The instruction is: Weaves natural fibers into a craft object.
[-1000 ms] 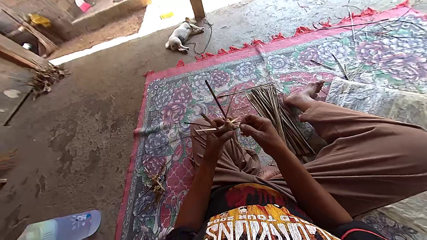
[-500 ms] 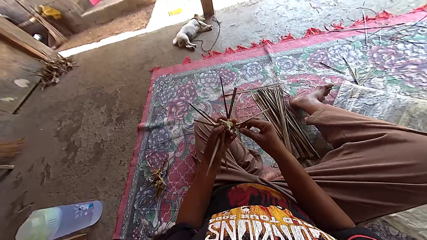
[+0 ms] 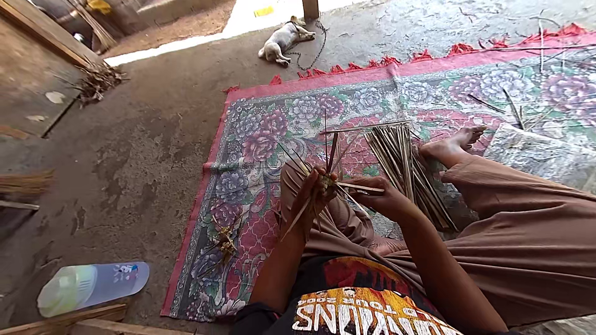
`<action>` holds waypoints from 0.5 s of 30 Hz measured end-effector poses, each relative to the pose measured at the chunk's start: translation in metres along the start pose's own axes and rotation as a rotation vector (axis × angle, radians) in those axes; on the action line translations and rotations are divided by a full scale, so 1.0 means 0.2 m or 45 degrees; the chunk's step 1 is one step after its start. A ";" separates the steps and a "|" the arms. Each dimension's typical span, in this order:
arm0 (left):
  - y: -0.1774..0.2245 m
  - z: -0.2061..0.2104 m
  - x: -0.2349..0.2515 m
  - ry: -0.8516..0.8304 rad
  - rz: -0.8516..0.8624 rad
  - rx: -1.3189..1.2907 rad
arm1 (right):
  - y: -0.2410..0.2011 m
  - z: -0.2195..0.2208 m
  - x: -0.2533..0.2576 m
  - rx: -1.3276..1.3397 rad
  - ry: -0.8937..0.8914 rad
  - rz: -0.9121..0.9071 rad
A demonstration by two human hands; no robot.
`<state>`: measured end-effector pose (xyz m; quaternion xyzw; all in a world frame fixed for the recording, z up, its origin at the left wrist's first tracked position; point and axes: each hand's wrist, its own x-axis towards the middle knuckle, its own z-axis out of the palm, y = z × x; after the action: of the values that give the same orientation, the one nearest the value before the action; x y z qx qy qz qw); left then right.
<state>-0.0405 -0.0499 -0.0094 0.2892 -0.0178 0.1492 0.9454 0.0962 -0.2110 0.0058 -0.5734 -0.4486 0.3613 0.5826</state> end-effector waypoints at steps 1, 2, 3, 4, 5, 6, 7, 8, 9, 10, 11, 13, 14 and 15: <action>0.00 0.00 0.00 -0.012 -0.013 -0.010 | 0.00 -0.03 0.00 0.054 -0.065 0.037; 0.01 0.01 0.01 -0.022 -0.026 -0.011 | 0.01 -0.05 0.00 0.122 -0.107 0.023; 0.01 0.01 0.01 -0.036 -0.040 -0.008 | 0.02 -0.06 0.00 0.185 -0.122 -0.020; 0.02 0.01 0.02 -0.066 -0.047 0.006 | 0.03 -0.06 0.01 0.236 -0.119 -0.059; 0.02 0.01 0.02 -0.096 -0.048 0.047 | 0.02 -0.06 0.01 0.270 -0.098 -0.070; 0.02 0.01 0.01 -0.111 -0.044 0.118 | 0.00 -0.05 0.01 0.285 -0.073 -0.063; 0.02 0.01 0.01 -0.128 -0.041 0.189 | -0.01 -0.04 0.01 0.301 -0.059 -0.054; 0.01 0.01 0.00 -0.131 -0.041 0.260 | -0.03 -0.03 0.00 0.304 -0.053 -0.038; 0.01 0.01 0.00 -0.106 -0.043 0.300 | -0.04 -0.02 0.00 0.295 -0.052 -0.021; 0.01 0.02 -0.01 -0.064 -0.044 0.319 | -0.03 -0.02 0.00 0.261 -0.060 -0.027; 0.01 0.02 -0.01 -0.024 -0.042 0.307 | -0.02 -0.02 0.00 0.201 -0.074 -0.048; 0.01 0.01 -0.02 0.045 -0.033 0.223 | 0.01 -0.04 0.00 0.076 -0.126 -0.087; 0.02 0.00 -0.02 0.072 -0.024 0.205 | 0.01 -0.06 0.00 0.029 -0.153 -0.089; 0.03 0.01 -0.02 0.113 -0.012 0.222 | 0.01 -0.07 -0.01 0.000 -0.164 -0.084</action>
<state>-0.0464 -0.0477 -0.0060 0.3638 0.0383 0.1583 0.9171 0.1095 -0.2169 0.0046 -0.5339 -0.5039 0.3781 0.5640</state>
